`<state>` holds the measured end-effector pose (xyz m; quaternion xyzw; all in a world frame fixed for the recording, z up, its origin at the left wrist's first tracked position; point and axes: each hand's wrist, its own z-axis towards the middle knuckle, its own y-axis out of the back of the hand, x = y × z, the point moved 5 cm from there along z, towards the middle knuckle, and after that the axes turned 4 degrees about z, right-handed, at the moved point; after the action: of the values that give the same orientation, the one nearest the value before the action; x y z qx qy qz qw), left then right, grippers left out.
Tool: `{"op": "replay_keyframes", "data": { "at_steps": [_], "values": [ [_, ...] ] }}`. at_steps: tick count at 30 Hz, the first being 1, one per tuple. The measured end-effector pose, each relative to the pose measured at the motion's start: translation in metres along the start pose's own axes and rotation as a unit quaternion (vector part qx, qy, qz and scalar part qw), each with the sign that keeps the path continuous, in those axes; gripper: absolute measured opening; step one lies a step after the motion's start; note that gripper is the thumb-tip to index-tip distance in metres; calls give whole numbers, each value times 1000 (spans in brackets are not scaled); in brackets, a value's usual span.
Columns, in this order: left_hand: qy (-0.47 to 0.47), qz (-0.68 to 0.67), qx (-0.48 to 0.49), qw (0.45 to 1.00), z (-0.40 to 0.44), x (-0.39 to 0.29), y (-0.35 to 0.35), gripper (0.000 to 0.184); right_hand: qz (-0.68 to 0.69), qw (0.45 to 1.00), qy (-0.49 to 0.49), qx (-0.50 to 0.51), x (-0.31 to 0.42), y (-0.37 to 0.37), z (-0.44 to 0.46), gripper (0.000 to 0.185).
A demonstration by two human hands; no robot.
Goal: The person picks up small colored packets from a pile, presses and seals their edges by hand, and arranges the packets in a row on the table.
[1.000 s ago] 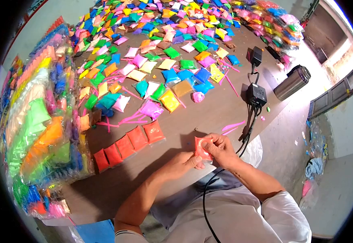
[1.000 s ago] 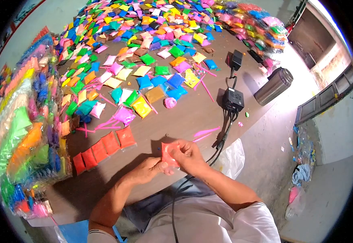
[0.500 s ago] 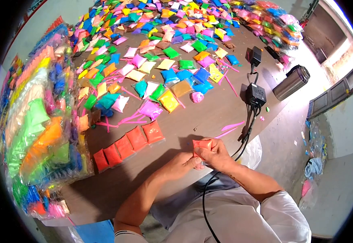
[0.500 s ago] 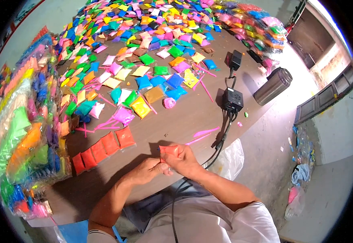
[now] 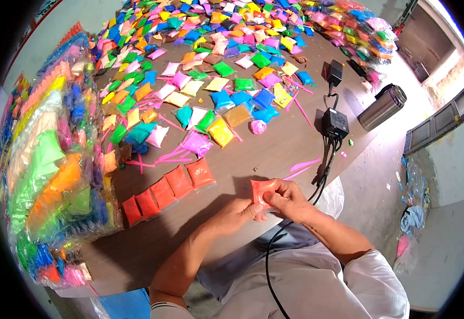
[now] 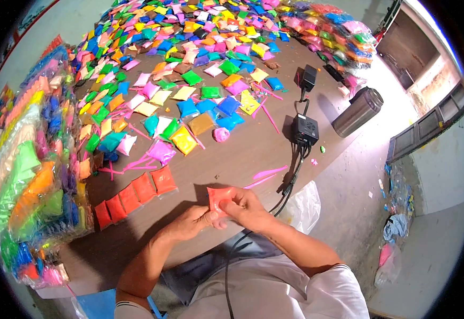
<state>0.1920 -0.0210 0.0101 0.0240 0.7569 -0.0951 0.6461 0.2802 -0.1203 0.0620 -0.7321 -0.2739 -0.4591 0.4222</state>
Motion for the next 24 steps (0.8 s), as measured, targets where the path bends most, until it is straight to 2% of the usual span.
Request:
{"op": "replay_keyframes", "data": {
  "at_steps": [3, 5, 7, 9, 14, 20, 22, 23, 24],
  "values": [
    [-2, 31, 0, 1000, 0, -2, 0, 48, -28, 1000, -8, -8, -7, 3, 1, 14],
    [-7, 9, -5, 1000, -1, -1, 2, 39, -11, 1000, -17, -3, -3, 3, 4, 14],
    [-3, 11, -11, 1000, -1, -7, 1, 40, 7, 1000, -26, 1, -3, 4, 6, 15],
    [2, 14, -17, 1000, -1, -8, 2, 41, 13, 1000, 8, -16, -4, 10, 10, 14],
    [8, 64, 9, 998, -1, -6, 0, 45, -70, 997, -6, -31, -17, 16, 14, 19],
    [1, 39, 1, 999, -1, -3, 4, 44, 3, 1000, -14, -28, -11, 6, 12, 21],
    [16, 48, -5, 999, -2, -3, 4, 45, -43, 997, -16, -57, -14, 14, 12, 21],
    [29, 57, -9, 998, -2, -2, 5, 46, -43, 998, -17, -53, -10, 17, 9, 21],
    [29, 58, -14, 998, -2, -2, 5, 46, -101, 993, -50, -28, -7, 18, 4, 21]
  ]
}}
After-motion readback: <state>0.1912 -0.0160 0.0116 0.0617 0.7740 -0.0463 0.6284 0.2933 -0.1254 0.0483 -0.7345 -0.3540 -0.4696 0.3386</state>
